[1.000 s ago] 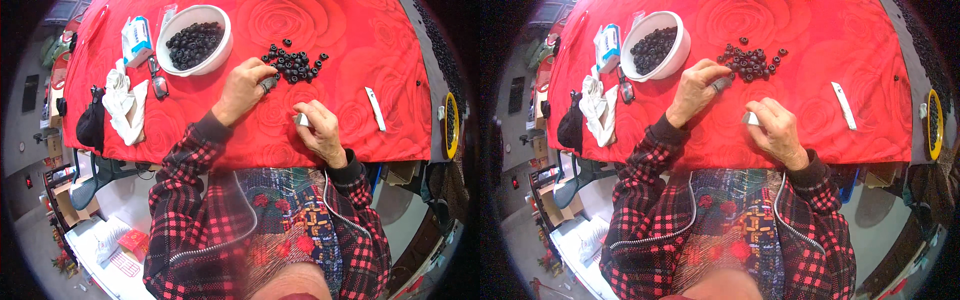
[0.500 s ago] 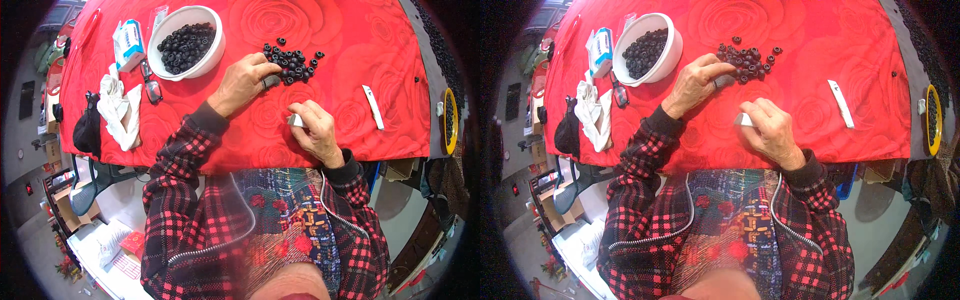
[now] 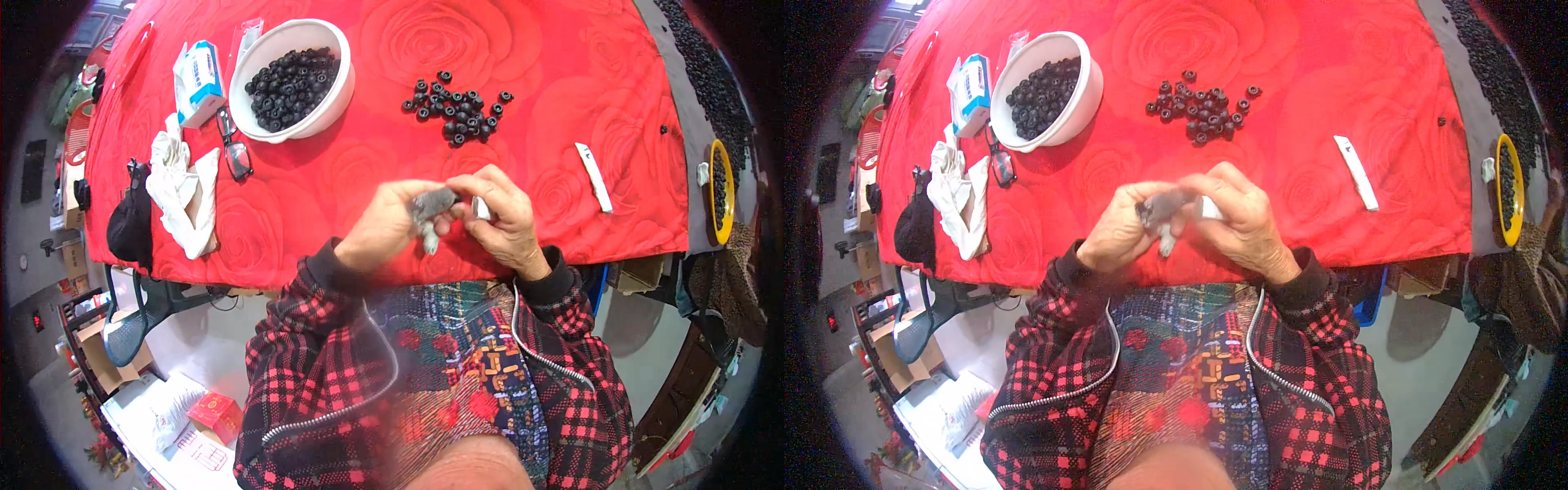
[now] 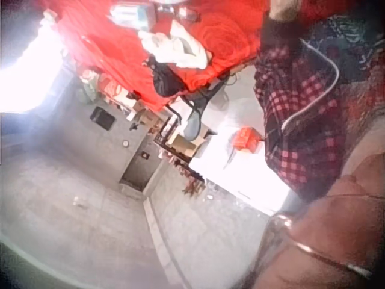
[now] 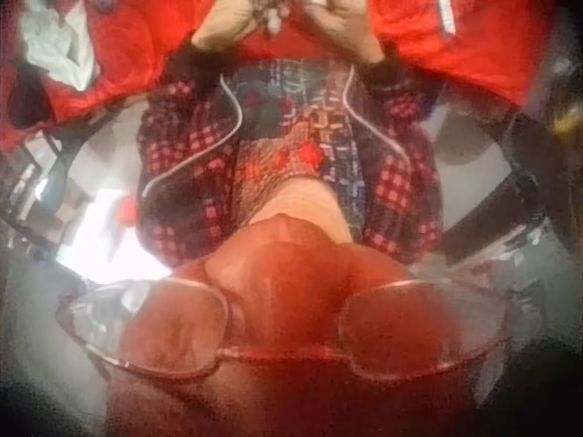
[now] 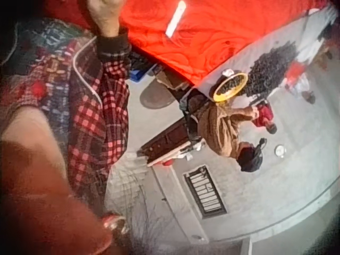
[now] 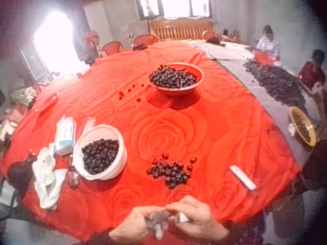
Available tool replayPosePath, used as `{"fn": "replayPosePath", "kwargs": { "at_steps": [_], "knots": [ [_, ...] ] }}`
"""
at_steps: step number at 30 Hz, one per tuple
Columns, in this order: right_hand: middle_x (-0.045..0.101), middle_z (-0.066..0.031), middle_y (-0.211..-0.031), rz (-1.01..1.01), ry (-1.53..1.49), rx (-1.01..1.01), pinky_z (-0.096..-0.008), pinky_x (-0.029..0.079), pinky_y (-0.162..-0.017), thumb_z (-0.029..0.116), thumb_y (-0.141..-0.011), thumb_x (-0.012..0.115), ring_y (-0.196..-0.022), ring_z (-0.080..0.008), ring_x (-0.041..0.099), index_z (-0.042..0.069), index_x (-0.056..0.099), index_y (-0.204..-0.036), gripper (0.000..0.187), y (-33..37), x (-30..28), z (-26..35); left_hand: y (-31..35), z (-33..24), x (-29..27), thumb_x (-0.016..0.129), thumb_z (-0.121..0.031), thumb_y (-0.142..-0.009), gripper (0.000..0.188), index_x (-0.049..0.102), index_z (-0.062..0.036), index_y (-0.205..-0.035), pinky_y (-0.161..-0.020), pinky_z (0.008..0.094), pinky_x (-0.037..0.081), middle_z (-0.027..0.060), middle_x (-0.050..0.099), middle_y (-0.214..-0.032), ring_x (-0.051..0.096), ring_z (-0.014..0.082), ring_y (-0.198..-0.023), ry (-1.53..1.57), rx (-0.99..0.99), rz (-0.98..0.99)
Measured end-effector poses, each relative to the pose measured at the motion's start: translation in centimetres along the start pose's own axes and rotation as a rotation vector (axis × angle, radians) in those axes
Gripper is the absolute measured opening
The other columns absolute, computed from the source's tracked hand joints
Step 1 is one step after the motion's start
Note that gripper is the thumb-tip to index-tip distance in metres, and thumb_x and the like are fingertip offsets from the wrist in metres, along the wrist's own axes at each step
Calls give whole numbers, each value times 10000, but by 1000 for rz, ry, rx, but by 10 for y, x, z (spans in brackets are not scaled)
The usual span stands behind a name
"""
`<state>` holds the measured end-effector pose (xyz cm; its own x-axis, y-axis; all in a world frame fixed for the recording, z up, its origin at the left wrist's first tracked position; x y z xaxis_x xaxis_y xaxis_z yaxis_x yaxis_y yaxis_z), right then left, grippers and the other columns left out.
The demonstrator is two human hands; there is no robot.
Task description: The person sits at a table and uses a small knife to remove the pits from black olives one by one. They hold each olive in their left hand, which is wrapped in a protective cloth, and carefully cut out the pit with the knife in their right hand. The pitted olives are placed on the red tablecloth, while the unpitted ones are kept in a white bowl.
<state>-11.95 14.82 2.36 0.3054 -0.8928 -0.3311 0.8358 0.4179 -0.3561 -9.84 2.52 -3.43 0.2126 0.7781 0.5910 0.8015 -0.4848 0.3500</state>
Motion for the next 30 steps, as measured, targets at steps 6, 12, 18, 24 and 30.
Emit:
{"fn": "replayPosePath", "kwargs": {
  "at_steps": [6, 12, 18, 24, 30],
  "knots": [
    [551, -112, -798, 24, 5, -131, -322, 471, -605, -36, -687, 676, -714, -244, 596, 18, 626, -1031, 352, -3, -6, 20, 2, 7, 10, 581, -124, -890, 168, 634, -13, -1003, -583, 226, 509, 84, 668, -870, 611, 137, -707, 291, -130, 48],
    [548, -110, -780, -6, -2, -143, -328, 467, -584, -38, -686, 685, -689, -247, 586, 12, 628, -999, 322, 2, -6, 26, 5, 14, 12, 595, -136, -888, 226, 594, -2, -1071, -636, 232, 495, 81, 655, -923, 610, 126, -743, 338, -128, 84],
    [558, -98, -764, 23, 35, -184, -318, 464, -555, -36, -707, 694, -658, -230, 586, 23, 634, -991, 296, -7, -7, 38, 7, 6, 12, 560, -184, -917, 264, 572, -10, -1116, -568, 241, 481, 61, 629, -907, 588, 122, -733, 278, -87, 57],
    [578, -96, -741, -43, 67, -262, -317, 452, -506, 5, -652, 753, -597, -221, 576, 9, 659, -977, 339, -7, -11, 46, 13, -6, 29, 545, -127, -922, 229, 591, 19, -1093, -512, 228, 478, 44, 606, -865, 573, 102, -704, 241, -106, 171],
    [563, -75, -691, -159, 236, -440, -308, 406, -449, 18, -608, 771, -534, -202, 541, -22, 662, -957, 367, -1, -18, 70, 15, -5, 38, 626, -114, -866, 225, 590, -1, -1057, -485, 230, 481, 51, 628, -819, 579, 97, -644, 232, -42, 100]
  ]
}}
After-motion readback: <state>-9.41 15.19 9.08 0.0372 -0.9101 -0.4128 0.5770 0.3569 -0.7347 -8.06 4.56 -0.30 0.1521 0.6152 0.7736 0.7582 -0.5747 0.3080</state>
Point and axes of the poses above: each hand's wrist, its own y-axis away from the middle knuckle, its own x-axis out of the palm, z = x × y, the point moved 8 cm from there along -y, towards the middle knuckle
